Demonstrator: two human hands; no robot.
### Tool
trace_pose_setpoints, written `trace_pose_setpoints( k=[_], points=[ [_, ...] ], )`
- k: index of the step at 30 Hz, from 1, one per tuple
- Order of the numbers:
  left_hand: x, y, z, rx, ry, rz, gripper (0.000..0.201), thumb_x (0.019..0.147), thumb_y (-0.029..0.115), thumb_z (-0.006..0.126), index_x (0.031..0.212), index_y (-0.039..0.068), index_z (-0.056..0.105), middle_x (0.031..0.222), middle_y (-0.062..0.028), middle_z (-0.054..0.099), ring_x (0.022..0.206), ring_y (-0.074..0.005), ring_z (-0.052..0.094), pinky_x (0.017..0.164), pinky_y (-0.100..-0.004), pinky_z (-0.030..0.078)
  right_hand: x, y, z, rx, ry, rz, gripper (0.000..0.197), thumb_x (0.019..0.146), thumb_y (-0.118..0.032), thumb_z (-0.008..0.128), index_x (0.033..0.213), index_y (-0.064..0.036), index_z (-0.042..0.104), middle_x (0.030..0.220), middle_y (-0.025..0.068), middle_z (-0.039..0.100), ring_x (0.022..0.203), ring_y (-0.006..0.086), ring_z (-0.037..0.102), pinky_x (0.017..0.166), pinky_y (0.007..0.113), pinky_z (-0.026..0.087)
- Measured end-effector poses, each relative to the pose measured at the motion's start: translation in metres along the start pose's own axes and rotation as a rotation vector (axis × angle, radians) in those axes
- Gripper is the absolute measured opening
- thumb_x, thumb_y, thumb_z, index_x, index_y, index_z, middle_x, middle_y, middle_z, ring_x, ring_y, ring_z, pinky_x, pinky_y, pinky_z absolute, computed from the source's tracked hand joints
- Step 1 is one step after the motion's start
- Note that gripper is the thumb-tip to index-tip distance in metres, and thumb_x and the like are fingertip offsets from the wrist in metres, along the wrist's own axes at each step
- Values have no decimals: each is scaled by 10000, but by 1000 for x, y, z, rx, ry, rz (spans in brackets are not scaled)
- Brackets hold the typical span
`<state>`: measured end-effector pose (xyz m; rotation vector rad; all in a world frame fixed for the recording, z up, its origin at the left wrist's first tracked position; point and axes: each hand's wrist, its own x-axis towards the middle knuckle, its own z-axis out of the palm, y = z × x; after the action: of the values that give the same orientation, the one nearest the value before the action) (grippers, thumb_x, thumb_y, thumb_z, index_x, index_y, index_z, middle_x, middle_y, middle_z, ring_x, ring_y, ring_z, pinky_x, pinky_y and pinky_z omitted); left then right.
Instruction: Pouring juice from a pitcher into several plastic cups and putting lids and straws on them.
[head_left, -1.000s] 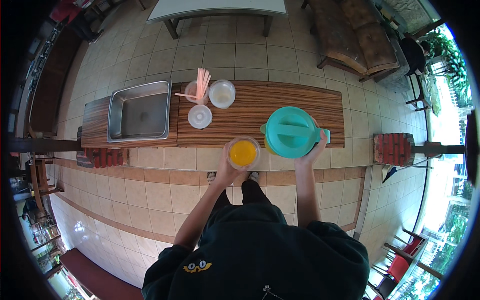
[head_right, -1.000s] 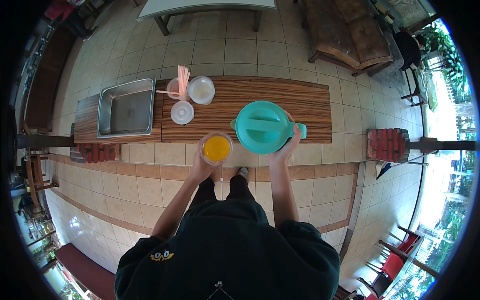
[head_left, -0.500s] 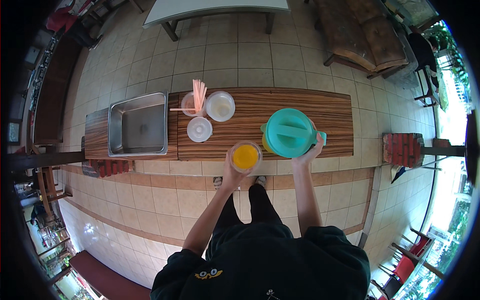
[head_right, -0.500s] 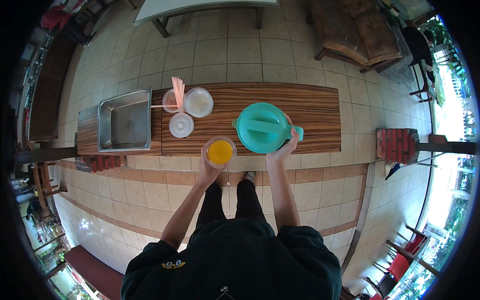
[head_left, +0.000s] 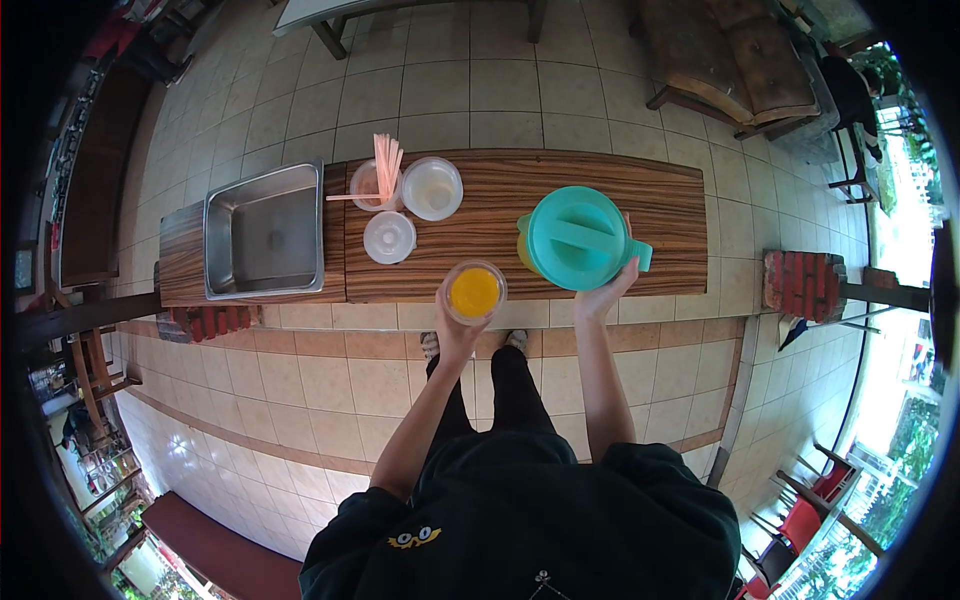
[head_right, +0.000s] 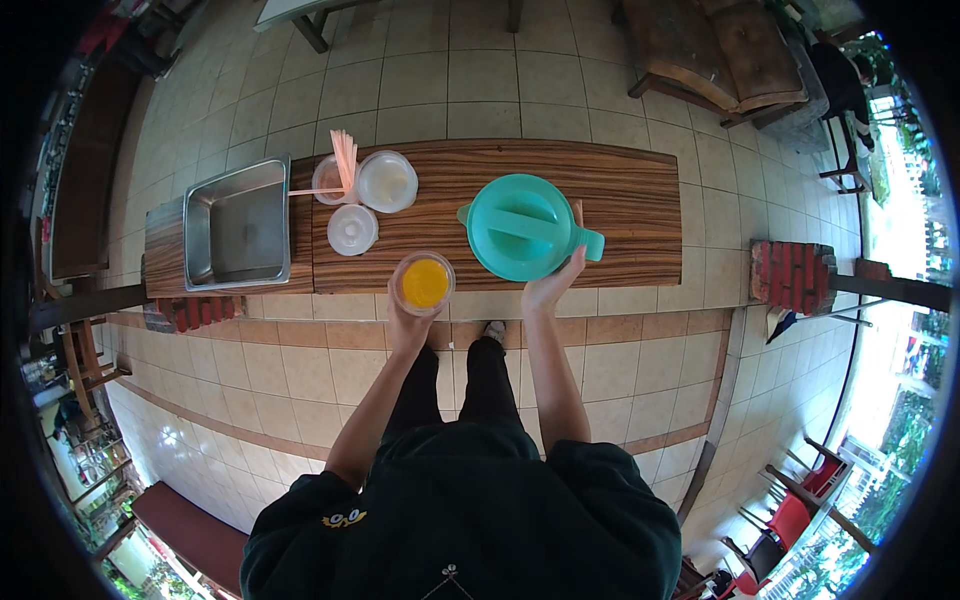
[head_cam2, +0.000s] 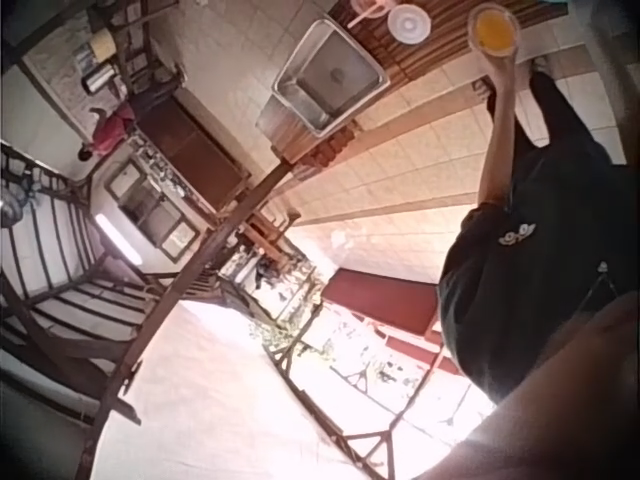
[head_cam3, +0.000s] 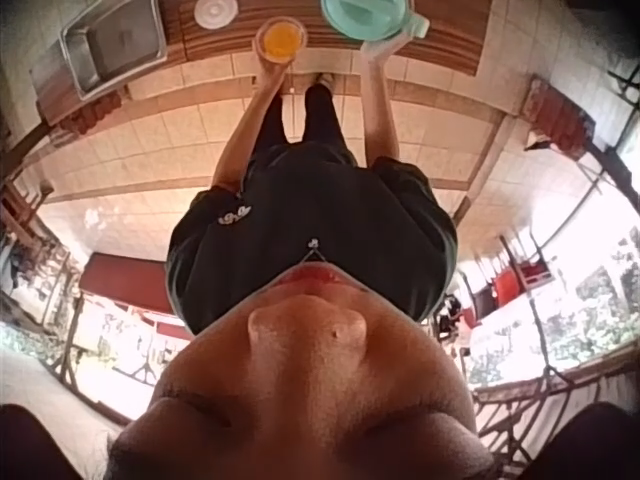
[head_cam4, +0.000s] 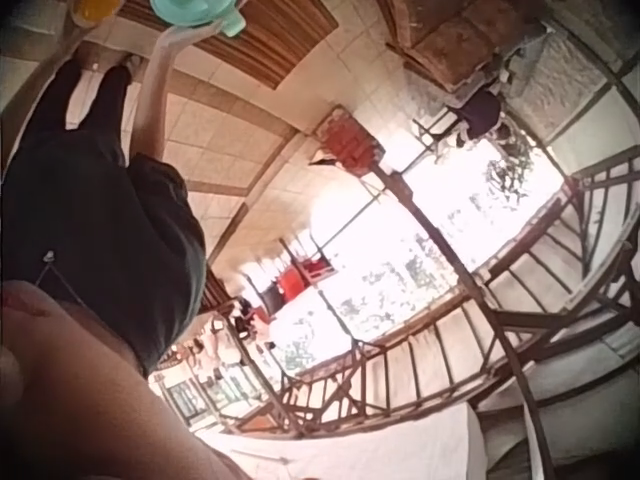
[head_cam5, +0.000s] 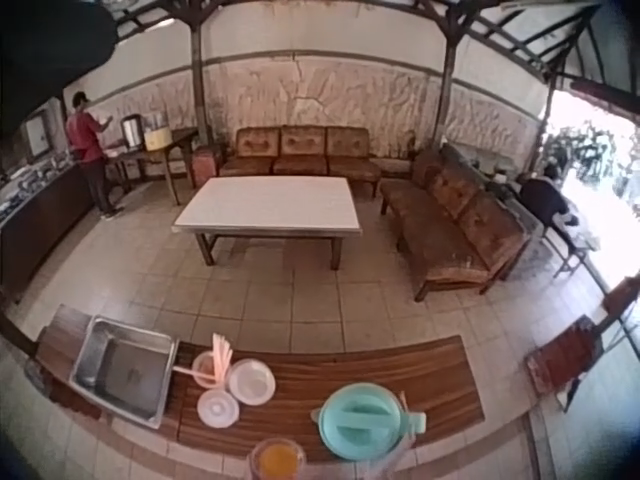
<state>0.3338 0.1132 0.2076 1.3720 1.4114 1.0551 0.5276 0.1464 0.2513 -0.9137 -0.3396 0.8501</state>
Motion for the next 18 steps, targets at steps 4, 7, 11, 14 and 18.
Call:
trace_pose_setpoints(
  k=[4,7,11,14,18],
  points=[
    [2,-1,-1,-3,0,-38,706,608,33,727,1192,50,331,1146,-119,437,1065,-224,444,904,-321,354,-46,30,-11,-253,121,-42,624,875,-444,308,1343,-61,155,1379,98,189,1276,224,170,1040,348,133],
    [4,-8,-3,6,11,0,719,604,31,727,1200,46,325,1155,-120,433,1074,-231,439,910,-323,350,-94,55,-11,-467,65,3,601,893,-417,268,1362,-98,69,1423,87,21,1311,221,29,1055,385,57],
    [7,-18,-6,-44,12,48,727,609,53,732,1207,34,319,1170,-123,427,1084,-242,433,908,-327,353,-105,67,-12,-482,-69,93,596,892,-429,264,1359,-98,96,1415,87,56,1306,217,55,1050,379,78],
    [10,-23,-7,-44,-18,57,728,611,89,743,1204,28,326,1175,-126,424,1087,-245,430,905,-332,355,-109,78,-8,-490,-202,180,594,890,-440,260,1356,-98,122,1407,87,90,1301,214,82,1046,374,100],
    [18,-39,-9,-13,-34,58,726,611,147,758,1196,30,345,1172,-128,428,1084,-247,433,897,-338,363,-112,95,-1,-493,-383,297,594,888,-456,255,1352,-98,158,1396,87,137,1294,209,118,1040,367,128]
  ],
)
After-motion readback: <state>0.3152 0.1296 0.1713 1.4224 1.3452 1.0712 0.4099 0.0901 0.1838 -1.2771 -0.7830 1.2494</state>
